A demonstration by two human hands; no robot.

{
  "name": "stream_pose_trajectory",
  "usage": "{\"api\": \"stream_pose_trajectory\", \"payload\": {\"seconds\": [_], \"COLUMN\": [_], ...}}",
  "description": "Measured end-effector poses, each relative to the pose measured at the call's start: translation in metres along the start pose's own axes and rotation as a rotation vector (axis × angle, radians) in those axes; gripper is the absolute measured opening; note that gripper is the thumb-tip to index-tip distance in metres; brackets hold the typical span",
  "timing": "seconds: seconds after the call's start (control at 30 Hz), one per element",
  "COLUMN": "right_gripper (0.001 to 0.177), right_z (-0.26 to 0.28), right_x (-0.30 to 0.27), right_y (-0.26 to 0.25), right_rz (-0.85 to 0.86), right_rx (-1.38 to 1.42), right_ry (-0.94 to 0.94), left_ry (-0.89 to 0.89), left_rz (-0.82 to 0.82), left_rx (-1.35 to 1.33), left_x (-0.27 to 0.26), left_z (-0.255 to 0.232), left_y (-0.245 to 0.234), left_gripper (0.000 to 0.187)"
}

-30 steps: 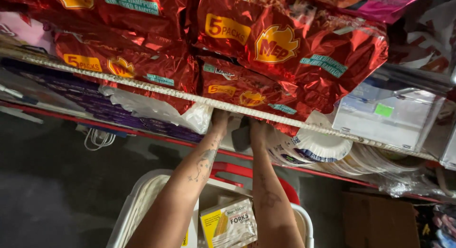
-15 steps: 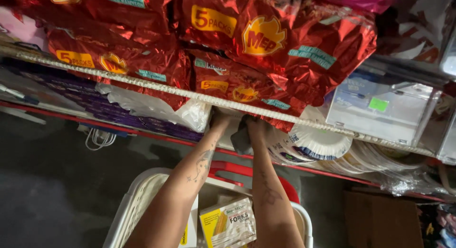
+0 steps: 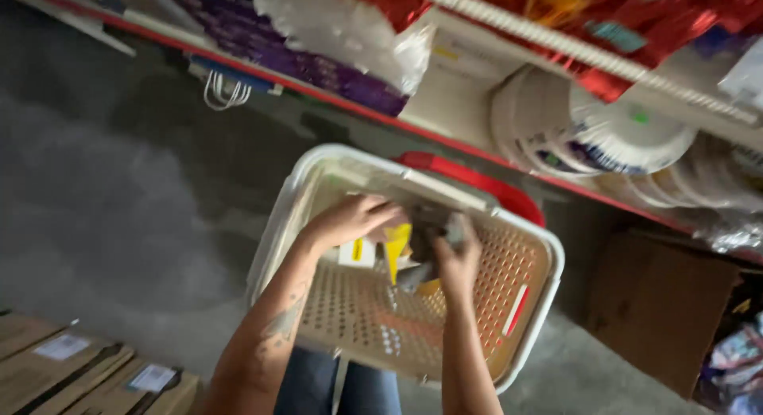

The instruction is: Take boxes of plastic utensils from a basket, wipe them with a cloth, and place them on the store shelf.

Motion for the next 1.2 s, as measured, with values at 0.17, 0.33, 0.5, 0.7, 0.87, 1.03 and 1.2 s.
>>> {"api": "stream_pose_trajectory", "payload": {"seconds": [0.17, 0.33, 0.5, 0.7, 0.87, 1.03, 1.2], "right_gripper": [0.069, 0.077, 0.115, 0.13, 0.114, 0.117, 0.112], "right_z": [-0.236, -0.258, -0.285, -0.308, -0.201, -0.057, 0.143], "right_x": [-0.016, -0.001, -0.012, -0.008, -0.039, -0.06, -0.084], "right_y": [0.052, 0.137, 0.183, 0.195, 0.165, 0.1, 0.089], "right_rz": [0.221, 0.325, 0.523, 0.429, 0.635, 0.741, 1.0], "right_rx": [-0.422, -0.625, -1.057, -1.374, -1.076, -1.066, -1.228], "right_ry": [0.41, 0.335, 0.506, 0.263, 0.414, 0.24, -0.064], "left_ry": [-0.953, -0.736, -0.505, -0.794, -0.776, -0.415, -0.202], "left_rz": [0.009, -0.174, -0.278, -0.54, 0.013, 0.116, 0.243], "left_rx": [0.301, 0.379, 0.859, -0.159, 0.444, 0.784, 0.796], "left_x": [-0.027, 0.006, -0.031, -0.022, -0.04, -0.107, -0.141], "left_z": [0.373, 0.533, 0.408, 0.516, 0.311, 0.07, -0.108], "left_y": [0.04, 0.053, 0.041, 0.045, 0.043, 0.014, 0.018], "left_gripper": [0.064, 0.053, 0.035, 0.053, 0.045, 0.086, 0.136]}}
Point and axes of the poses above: each hand's wrist, its own x-axis towards the middle knuckle, its own y-axis out of the palm, z = x × y, the point moved 10 cm from there along x, towards the middle knuckle, and after that the axes turned 7 degrees about z, right-handed, at the moved point
